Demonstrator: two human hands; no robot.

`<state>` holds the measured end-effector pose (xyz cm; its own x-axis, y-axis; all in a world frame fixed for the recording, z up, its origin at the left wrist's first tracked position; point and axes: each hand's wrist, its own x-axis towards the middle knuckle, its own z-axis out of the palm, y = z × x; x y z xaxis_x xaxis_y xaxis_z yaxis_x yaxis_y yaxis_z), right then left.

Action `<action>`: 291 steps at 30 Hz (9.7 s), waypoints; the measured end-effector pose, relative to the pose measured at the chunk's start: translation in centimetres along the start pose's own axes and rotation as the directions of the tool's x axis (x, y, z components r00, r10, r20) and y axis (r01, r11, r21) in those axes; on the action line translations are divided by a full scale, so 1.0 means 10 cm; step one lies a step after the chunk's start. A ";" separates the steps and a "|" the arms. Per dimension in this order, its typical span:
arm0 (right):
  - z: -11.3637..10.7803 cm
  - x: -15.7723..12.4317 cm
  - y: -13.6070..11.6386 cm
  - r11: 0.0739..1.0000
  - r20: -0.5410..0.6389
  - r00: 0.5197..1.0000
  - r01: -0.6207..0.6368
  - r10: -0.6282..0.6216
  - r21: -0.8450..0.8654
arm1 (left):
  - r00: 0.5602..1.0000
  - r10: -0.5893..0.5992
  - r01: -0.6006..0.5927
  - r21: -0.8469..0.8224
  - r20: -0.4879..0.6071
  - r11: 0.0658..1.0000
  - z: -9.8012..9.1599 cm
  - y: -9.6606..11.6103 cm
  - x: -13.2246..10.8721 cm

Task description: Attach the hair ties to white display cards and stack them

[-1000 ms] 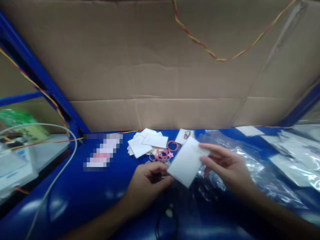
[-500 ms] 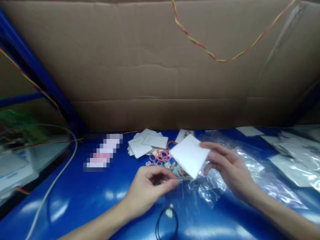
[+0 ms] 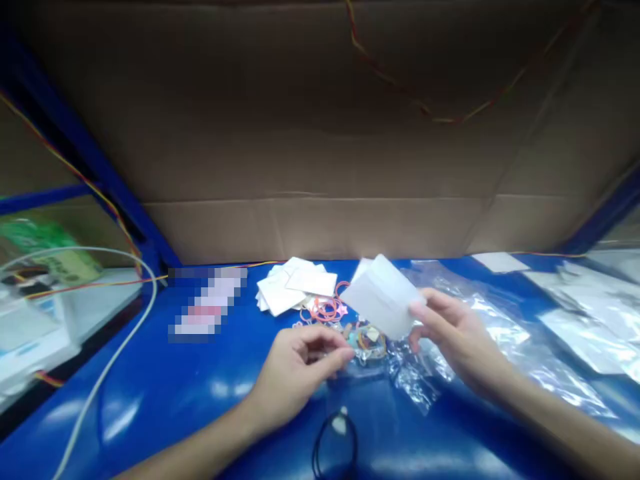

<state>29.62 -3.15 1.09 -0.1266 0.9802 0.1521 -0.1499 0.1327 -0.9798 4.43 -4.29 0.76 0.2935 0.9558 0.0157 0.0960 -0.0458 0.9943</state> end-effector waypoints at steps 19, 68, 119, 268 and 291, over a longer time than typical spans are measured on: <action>0.10 -0.08 -0.07 0.995 -0.002 0.999 0.035 -0.035 -0.089 | 0.998 0.055 -0.056 0.040 0.019 0.998 -0.02 -0.02 0.00; 0.12 -0.17 -0.12 0.979 0.069 0.998 0.008 0.006 -0.204 | 0.988 0.135 -0.146 0.156 0.077 0.977 -0.01 0.05 -0.07; 0.10 -0.20 -0.11 0.729 0.399 0.899 0.394 -0.180 -0.560 | 0.983 0.176 -0.173 0.062 -0.046 0.983 0.00 0.05 -0.07; -0.06 -0.09 0.01 0.493 0.643 0.749 0.625 -0.158 -0.606 | 0.950 0.076 -0.223 0.484 0.303 0.846 0.02 0.07 -0.08; 0.00 -0.08 0.02 0.467 0.542 0.758 0.652 -0.363 -0.598 | 0.944 0.088 -0.234 0.454 0.319 0.860 0.00 0.06 -0.10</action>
<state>29.69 -3.90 0.75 -0.5729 0.6150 0.5419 0.4341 0.7884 -0.4358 4.16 -5.31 1.30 0.5885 0.8056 0.0690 0.4457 -0.3944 0.8036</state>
